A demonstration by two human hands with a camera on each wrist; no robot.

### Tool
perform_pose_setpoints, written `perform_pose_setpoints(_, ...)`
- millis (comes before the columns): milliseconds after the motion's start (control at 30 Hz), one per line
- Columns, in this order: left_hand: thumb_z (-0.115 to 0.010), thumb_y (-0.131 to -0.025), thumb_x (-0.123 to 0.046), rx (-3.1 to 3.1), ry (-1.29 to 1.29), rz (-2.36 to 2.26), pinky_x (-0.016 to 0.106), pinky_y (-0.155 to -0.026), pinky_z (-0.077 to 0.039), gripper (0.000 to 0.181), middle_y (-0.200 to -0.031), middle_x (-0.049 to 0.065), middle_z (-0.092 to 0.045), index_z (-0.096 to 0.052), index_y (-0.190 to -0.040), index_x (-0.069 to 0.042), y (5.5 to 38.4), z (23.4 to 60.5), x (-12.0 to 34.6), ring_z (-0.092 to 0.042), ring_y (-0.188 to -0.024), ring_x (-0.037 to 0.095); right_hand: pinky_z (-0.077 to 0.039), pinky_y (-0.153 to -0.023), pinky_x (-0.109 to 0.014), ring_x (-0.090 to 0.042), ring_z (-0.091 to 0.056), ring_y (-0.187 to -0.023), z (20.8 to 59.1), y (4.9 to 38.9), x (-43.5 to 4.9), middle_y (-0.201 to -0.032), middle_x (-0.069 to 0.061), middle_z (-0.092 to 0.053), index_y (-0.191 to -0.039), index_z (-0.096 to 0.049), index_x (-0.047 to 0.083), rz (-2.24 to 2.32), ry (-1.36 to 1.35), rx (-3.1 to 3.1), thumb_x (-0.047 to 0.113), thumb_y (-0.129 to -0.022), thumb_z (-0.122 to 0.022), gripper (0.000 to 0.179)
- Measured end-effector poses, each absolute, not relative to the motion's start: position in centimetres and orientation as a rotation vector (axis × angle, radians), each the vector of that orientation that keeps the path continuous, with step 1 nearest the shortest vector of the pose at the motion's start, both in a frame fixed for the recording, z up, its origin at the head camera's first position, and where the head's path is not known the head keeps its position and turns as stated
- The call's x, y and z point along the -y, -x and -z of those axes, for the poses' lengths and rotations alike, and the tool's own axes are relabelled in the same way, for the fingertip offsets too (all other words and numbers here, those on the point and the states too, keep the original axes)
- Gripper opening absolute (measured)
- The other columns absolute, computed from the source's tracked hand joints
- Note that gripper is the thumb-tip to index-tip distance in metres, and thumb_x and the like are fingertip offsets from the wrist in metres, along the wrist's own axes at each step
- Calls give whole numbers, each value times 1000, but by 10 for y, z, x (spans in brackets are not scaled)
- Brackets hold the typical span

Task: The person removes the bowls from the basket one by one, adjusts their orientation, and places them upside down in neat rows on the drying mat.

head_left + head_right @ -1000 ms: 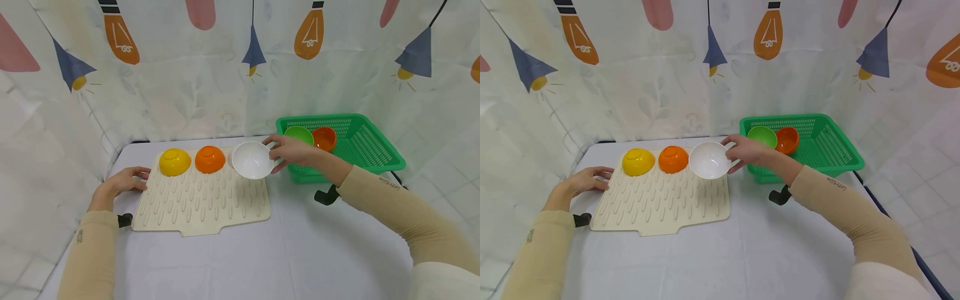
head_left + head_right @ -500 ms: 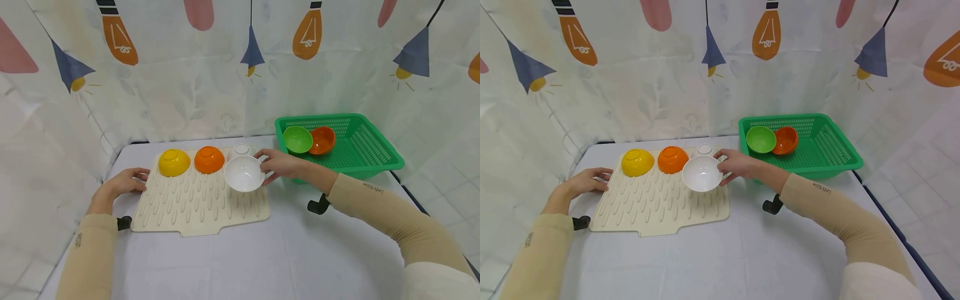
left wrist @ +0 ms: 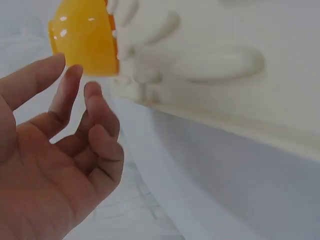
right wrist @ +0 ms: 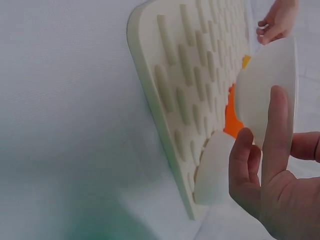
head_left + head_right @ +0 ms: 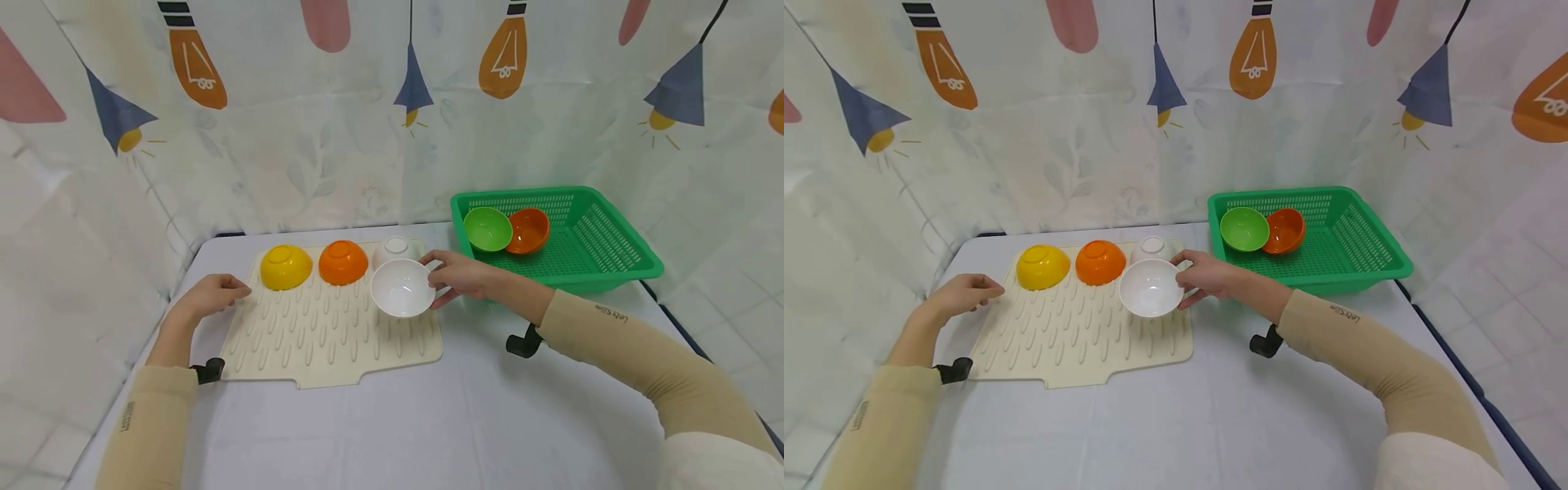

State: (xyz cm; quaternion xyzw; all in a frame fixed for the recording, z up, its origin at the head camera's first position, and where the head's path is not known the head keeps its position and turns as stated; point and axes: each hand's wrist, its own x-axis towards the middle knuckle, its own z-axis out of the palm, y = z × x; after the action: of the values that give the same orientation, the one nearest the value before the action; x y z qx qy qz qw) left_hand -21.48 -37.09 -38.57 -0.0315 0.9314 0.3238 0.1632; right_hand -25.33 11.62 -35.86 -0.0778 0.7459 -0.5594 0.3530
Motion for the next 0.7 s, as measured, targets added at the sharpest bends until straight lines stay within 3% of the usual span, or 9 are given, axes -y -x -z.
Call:
perform_pose_setpoints(133, -59, -106, -33, -2602, -70, -944, 39, -83, -49, 39, -103, 13, -62, -62, -114, 5, 208, 374, 344, -55, -97, 30, -61, -81, -45, -35, -64, -106, 362, 253, -117, -128, -25, -57, -147, -38, 4, 1466, 195, -1924, -2, -96, -52, 54)
perform_pose_setpoints(233, -60, -105, -33, -2590, -199, -996, 45, -87, -52, 38, -107, 14, -64, -64, -114, 4, 203, 366, 319, -58, -99, 32, -61, -80, -45, -36, -64, -106, 363, 252, -118, -128, -25, -55, -147, -38, 4, 1484, 192, -1919, -3, -95, -52, 54)
perform_pose_setpoints(467, -63, -104, -36, -2518, -282, -1219, 53, -96, -52, 43, -122, 20, -62, -63, -124, 2, 200, 357, 269, -60, -109, 41, -61, -80, -45, -36, -62, -107, 367, 248, -115, -129, -25, -54, -146, -39, 5, 1491, 164, -1920, -3, -95, -52, 53)
perform_pose_setpoints(700, -55, -108, -36, -2334, -322, -1494, 45, -93, -57, 50, -133, 30, -54, -55, -136, 5, 204, 373, 217, -56, -119, 49, -62, -79, -44, -36, -63, -107, 374, 243, -114, -128, -25, -56, -147, -38, 4, 1497, 127, -1922, -3, -95, -52, 54)
